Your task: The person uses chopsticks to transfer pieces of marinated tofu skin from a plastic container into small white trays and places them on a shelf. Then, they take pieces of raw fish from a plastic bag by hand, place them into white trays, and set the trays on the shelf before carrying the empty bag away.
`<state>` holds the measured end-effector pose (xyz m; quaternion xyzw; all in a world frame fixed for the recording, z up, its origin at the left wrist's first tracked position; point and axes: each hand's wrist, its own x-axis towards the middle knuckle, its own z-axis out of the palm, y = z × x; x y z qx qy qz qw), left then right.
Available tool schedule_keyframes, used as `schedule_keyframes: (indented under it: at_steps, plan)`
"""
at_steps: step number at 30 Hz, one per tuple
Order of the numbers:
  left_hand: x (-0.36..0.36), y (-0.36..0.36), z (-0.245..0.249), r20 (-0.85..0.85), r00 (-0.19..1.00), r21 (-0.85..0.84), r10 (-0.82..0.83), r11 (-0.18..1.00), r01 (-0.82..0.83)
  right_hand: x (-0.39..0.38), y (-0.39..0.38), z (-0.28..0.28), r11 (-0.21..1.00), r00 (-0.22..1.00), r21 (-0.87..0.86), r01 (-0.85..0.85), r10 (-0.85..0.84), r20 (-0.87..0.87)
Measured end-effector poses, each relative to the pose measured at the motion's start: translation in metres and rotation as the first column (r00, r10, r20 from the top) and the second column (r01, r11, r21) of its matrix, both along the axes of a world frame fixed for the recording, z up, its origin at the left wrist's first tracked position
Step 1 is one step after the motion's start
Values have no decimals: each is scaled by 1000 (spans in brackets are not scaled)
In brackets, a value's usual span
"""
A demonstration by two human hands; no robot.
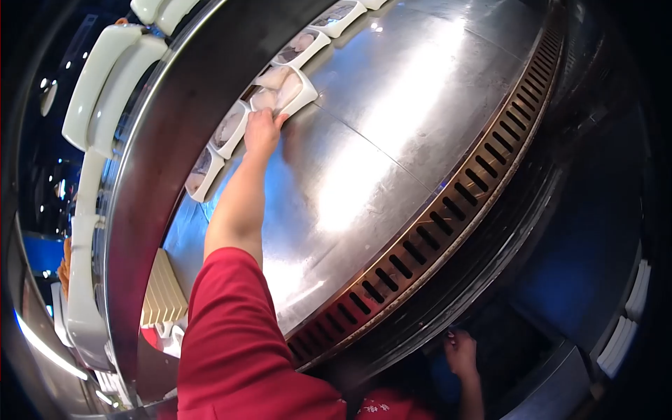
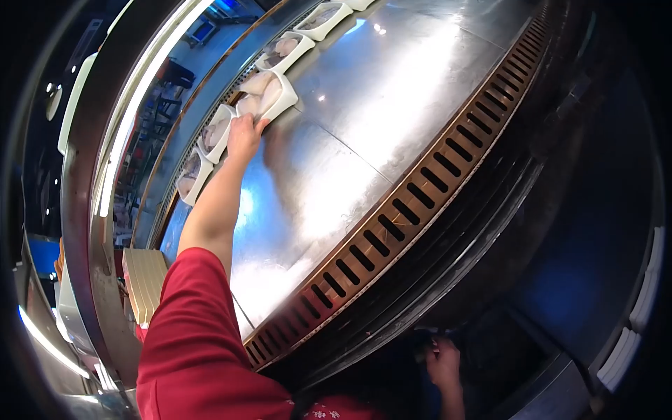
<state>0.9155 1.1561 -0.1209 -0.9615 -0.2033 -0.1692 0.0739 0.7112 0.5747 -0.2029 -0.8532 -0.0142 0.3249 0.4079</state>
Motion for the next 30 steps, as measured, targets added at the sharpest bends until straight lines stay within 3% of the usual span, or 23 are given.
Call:
schedule_keyframes:
  at_steps: [6,12,19,22,24,26,28,29,30]
  plan:
    - [0,-9,3,-30,996,-14,83,996,-83,-1,-17,-4,999,999,-47,20,-22,-46]
    - [1,-4,-1,31,999,-25,35,999,-34,-12,-32,-20,997,997,-8,78,-78,-4]
    - [1,-10,8,-66,994,-19,82,996,-83,4,-51,-16,996,996,-37,85,-84,27]
    - [1,-17,5,-16,989,-17,146,989,-146,16,-75,-30,993,994,-45,104,-103,27]
    - [11,-7,6,-33,960,-59,278,958,-279,35,-95,-50,995,999,-97,18,-14,39]
    - [-10,35,8,-5,970,-107,245,964,-244,9,-82,-52,992,1000,-127,16,-13,25]
    - [0,37,10,119,926,-76,359,933,-352,12,-79,-64,990,1000,-144,4,-5,-10]
    - [14,38,5,64,879,-124,473,878,-463,13,-79,-71,991,1000,-134,4,-5,-10]
    - [35,-15,36,-11,891,-206,453,871,-446,16,-79,-75,992,1000,-124,-2,1,-13]
